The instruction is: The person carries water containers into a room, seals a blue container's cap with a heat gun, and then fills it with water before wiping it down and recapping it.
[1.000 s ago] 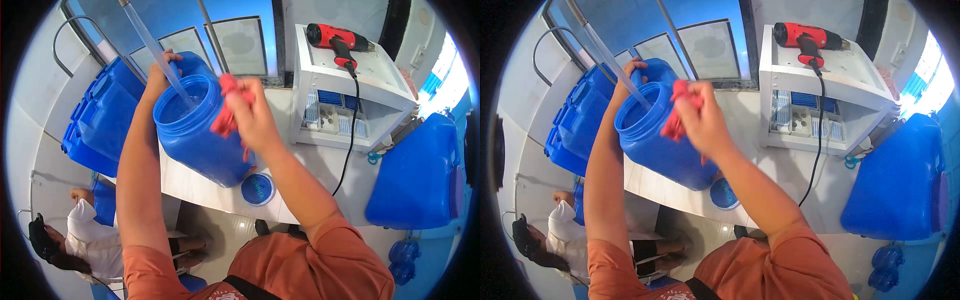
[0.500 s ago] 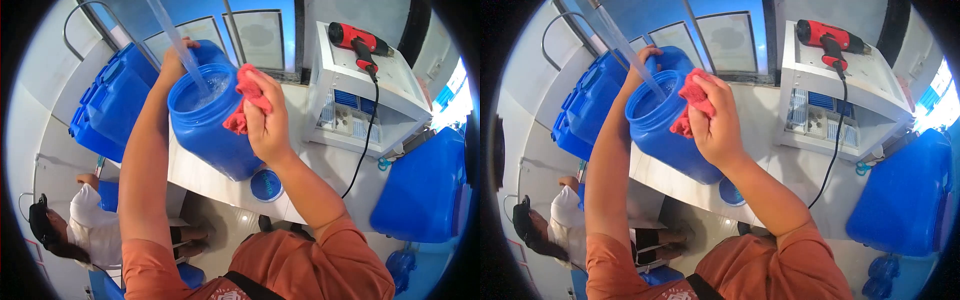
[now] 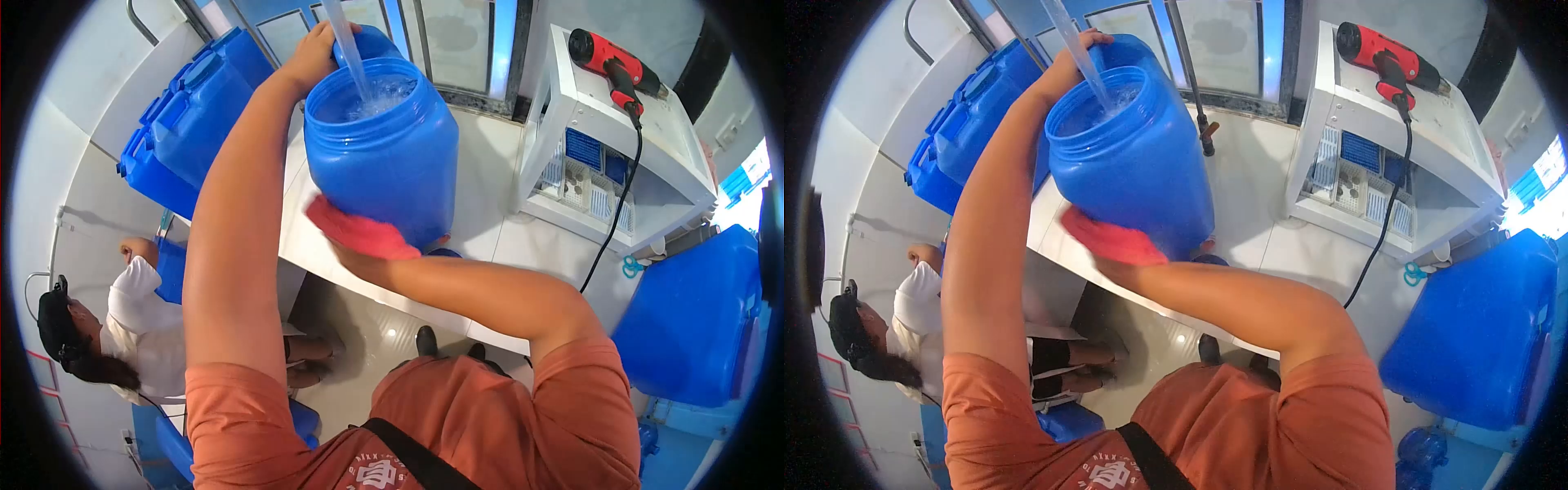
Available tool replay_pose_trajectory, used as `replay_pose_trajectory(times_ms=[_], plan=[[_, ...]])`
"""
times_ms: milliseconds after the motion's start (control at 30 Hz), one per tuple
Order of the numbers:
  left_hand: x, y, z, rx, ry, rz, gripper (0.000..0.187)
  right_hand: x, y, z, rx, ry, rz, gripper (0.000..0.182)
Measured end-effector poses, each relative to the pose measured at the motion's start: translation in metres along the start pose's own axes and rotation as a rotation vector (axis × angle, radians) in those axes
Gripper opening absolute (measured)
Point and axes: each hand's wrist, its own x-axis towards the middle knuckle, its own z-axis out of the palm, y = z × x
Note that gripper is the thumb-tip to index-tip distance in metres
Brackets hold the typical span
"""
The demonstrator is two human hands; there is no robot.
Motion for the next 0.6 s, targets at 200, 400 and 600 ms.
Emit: replay_pose_trajectory(times_ms=[200,400,600], plan=[[0.004,-0.002,0.005,0.103,0.012,-0.003,0.061,-0.078,0.021,-0.006,-0.069,0.150,-0.281,0.048],[0.012,-0.015,0.001,0.012,-0.102,-0.008,0.058,-0.058,0.078,-0.011,0.238,0.556,0.226,0.048],[-0.057,0.035,-0.001,-0.669,0.333,-0.467,0.058,-0.114,0.012,0.029,0.429,0.468,0.398,0.046]])
